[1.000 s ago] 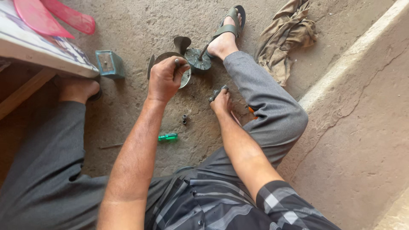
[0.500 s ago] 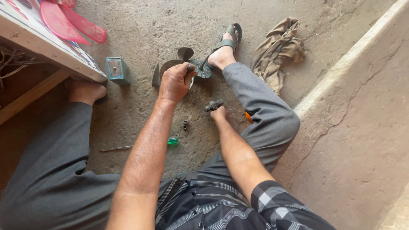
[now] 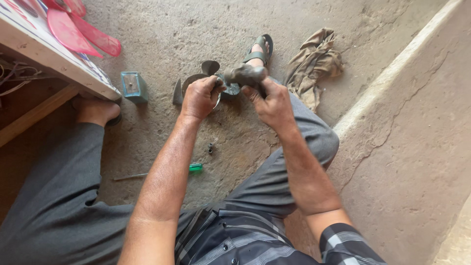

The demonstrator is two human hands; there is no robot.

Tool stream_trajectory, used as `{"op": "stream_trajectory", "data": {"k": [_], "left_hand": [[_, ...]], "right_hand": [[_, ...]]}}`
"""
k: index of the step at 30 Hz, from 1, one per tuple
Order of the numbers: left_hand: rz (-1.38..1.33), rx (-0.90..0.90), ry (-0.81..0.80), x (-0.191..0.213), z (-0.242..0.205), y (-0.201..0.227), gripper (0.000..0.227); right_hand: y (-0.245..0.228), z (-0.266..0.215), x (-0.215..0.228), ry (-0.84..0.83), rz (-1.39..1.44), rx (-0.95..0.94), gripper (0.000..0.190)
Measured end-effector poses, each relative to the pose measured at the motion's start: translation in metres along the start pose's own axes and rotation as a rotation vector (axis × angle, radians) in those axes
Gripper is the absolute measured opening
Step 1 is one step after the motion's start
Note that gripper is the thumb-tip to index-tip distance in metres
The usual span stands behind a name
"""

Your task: The person sits on the floor and uses a hammer and punch to drive a pin into a circular metal component. They repeatedly position the punch and strike it with the hammer, occasionally using pliers to adjust the part.

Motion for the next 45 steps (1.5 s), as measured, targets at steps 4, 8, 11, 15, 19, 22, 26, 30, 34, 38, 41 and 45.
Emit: {"op": "stream_trajectory", "data": {"k": [4,8,11,15,19,22,26,30,34,38,41,45], "left_hand": [[0.002,-0.074,0.010,0.002,0.000,0.000,0.015],[0.027,-0.082,-0.002,-0.004,-0.001,-0.010,0.017],[0.015,-0.060,-0.031,-0.006,0.002,-0.013,0.015],[0.014,-0.114,0.017,0.000,0.004,-0.010,0.013],[-0.038,-0.084,-0.015,0.001,0.003,-0.008,0.014],[-0.060,-0.100,-0.009,0.003,0.002,-0.008,0.013],[-0.058,-0.056,-0.043,-0.001,0.000,-0.010,0.011],[0.079,-0.203,0.020,0.001,0.000,-0.009,0.010],[0.010,-0.137,-0.032,-0.005,0.000,-0.013,0.008],[-0.008,-0.102,-0.055,-0.001,0.001,-0.011,0.011],[0.019,-0.061,-0.063,-0.003,0.003,-0.006,0.008],[-0.021,-0.197,-0.010,0.000,0.004,-0.005,0.015]], "right_hand": [[-0.055,0.009,0.041,0.040,-0.226,0.212,0.046],[-0.071,0.006,0.052,0.150,-0.112,0.338,0.036],[-0.072,0.015,0.035,0.054,-0.231,0.251,0.037],[-0.077,0.026,0.018,0.051,-0.475,0.312,0.050],[-0.071,0.018,0.036,0.018,-0.193,0.238,0.037],[-0.065,0.008,0.055,0.147,0.066,0.280,0.028],[-0.067,0.013,0.038,0.068,-0.140,0.262,0.029],[-0.079,0.019,0.028,0.056,-0.476,0.380,0.045],[-0.070,0.013,0.058,-0.007,-0.028,0.266,0.031],[-0.071,0.017,0.059,0.047,0.022,0.226,0.023],[-0.070,0.026,0.026,-0.073,-0.355,0.151,0.040],[-0.062,0.018,0.022,0.097,-0.236,0.289,0.036]]}}
Point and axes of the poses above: each hand's wrist, its own z-axis towards the middle knuckle, its own x-axis out of the back of the hand, y = z × x, the point moved 2 cm from there along z, towards the middle knuckle, and after that the axes turned 7 degrees about -z, right-handed, at the moved point
